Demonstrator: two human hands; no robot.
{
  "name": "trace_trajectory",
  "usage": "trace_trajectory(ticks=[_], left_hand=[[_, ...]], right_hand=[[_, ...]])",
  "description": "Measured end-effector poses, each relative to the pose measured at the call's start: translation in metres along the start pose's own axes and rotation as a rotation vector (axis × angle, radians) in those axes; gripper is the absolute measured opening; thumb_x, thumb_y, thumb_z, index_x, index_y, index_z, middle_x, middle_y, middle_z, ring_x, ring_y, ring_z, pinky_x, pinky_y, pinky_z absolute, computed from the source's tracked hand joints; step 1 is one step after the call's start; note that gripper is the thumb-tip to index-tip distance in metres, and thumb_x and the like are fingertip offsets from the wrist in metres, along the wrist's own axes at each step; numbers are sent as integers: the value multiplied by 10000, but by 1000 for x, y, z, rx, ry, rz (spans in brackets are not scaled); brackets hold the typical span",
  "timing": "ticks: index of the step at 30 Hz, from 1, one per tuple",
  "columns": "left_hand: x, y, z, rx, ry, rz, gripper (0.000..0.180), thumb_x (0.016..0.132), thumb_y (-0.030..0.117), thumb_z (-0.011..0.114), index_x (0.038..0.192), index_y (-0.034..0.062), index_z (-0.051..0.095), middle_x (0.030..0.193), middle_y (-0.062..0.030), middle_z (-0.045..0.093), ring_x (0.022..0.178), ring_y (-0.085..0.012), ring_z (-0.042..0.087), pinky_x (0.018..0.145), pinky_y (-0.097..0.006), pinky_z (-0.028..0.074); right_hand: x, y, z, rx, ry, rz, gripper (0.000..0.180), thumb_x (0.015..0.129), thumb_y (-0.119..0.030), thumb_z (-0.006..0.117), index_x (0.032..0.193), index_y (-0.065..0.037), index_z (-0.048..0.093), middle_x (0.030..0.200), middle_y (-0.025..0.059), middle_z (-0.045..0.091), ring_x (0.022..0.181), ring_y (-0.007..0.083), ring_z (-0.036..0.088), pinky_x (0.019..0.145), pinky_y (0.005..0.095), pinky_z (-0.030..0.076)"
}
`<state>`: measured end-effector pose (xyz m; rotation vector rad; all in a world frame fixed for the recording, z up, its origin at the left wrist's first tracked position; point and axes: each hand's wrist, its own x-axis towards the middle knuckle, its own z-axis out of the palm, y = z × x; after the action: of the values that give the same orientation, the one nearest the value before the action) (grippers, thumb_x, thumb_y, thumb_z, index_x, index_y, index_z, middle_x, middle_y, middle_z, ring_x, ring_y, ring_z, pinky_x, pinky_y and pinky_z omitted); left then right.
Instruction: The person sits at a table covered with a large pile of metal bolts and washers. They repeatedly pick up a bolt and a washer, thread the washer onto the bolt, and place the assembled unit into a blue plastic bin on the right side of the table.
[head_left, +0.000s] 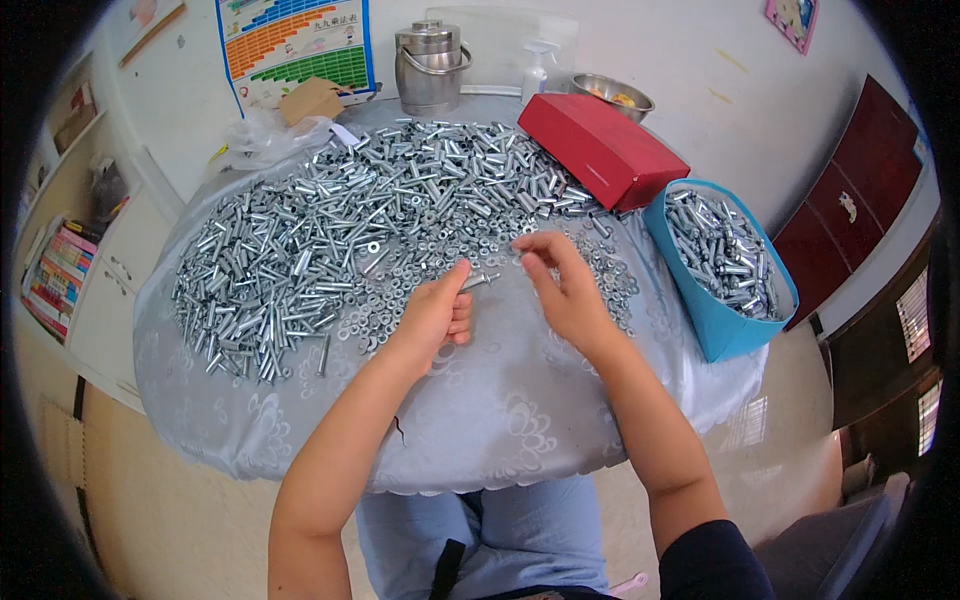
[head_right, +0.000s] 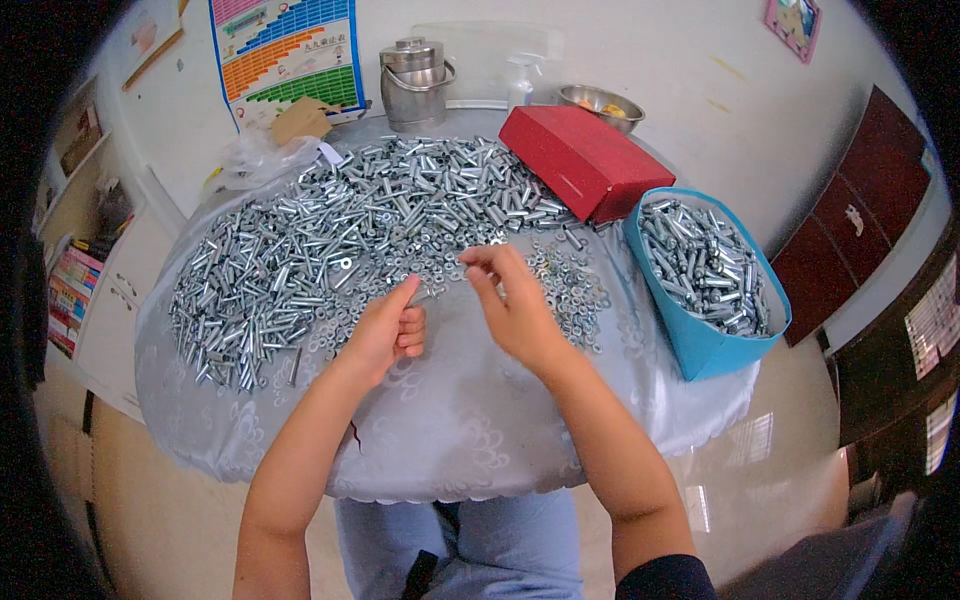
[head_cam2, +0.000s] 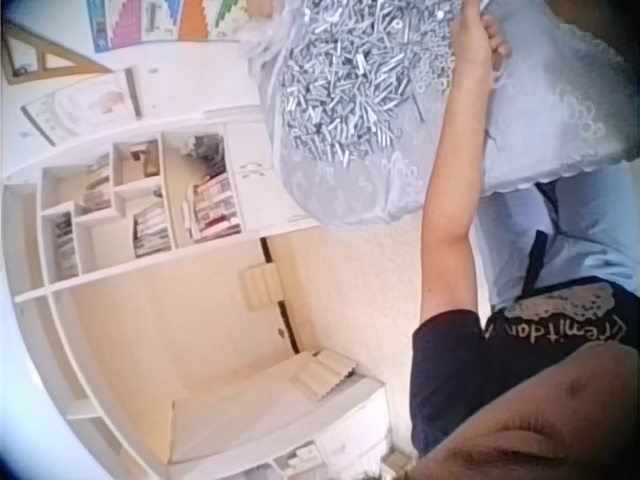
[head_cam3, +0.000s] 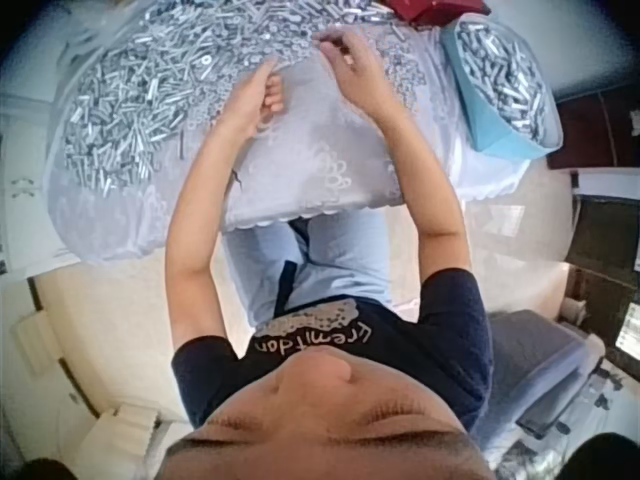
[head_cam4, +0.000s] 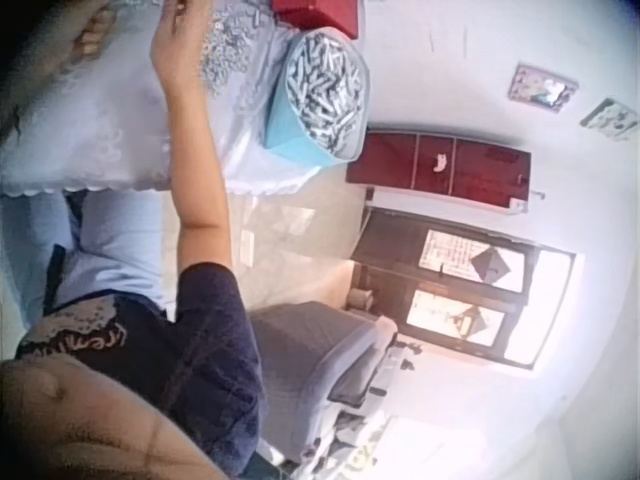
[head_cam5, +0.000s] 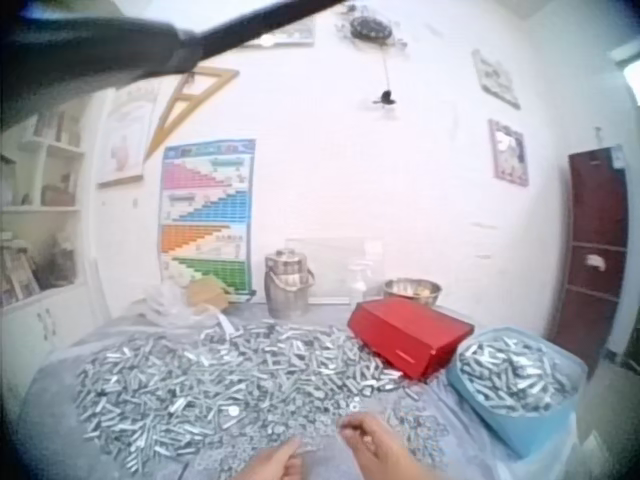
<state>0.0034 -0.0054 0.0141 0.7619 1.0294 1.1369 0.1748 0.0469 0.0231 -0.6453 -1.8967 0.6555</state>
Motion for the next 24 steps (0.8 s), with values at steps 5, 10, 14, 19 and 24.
trace_trajectory(ticks=[5, 10, 14, 19, 24], left_hand=[[-2, 2, 2, 5, 54, -6, 471, 856, 467, 476, 547, 160, 295, 500, 55, 255, 421, -74, 240, 421, -248, 273], [-2, 1, 1, 12, 51, 15, 466, 856, 463, 478, 555, 163, 285, 511, 58, 251, 433, -74, 244, 425, -245, 264], [-4, 4, 6, 25, 82, 7, 484, 855, 472, 469, 539, 175, 252, 505, 59, 231, 442, -75, 239, 433, -241, 247], [-2, 2, 2, 6, 62, 9, 450, 860, 453, 475, 569, 154, 308, 504, 63, 257, 426, -72, 251, 418, -243, 264], [-2, 2, 3, 12, 46, 5, 460, 865, 460, 461, 558, 159, 297, 503, 64, 247, 428, -72, 239, 422, -244, 254]], right_hand=[[-7, -7, 11, 145, -137, 114, 169, 876, -67, 483, 1034, -22, 522, 960, 55, 541, 879, 130, 509, 792, 254, 401], [-7, -2, 13, 273, -139, 204, 177, 887, -83, 480, 1049, -23, 516, 967, 20, 545, 902, 95, 495, 810, 240, 396], [-8, -4, 14, 329, -120, 230, 177, 888, -88, 482, 1050, -25, 516, 960, 6, 542, 873, 75, 483, 781, 228, 398], [-8, -5, 14, 294, -139, 191, 174, 892, -103, 481, 1047, -35, 523, 927, 4, 534, 830, 68, 476, 743, 220, 402], [-8, -10, 14, 320, -133, 264, 171, 901, -129, 471, 1028, -42, 546, 855, 1, 539, 772, 72, 483, 698, 214, 402]])
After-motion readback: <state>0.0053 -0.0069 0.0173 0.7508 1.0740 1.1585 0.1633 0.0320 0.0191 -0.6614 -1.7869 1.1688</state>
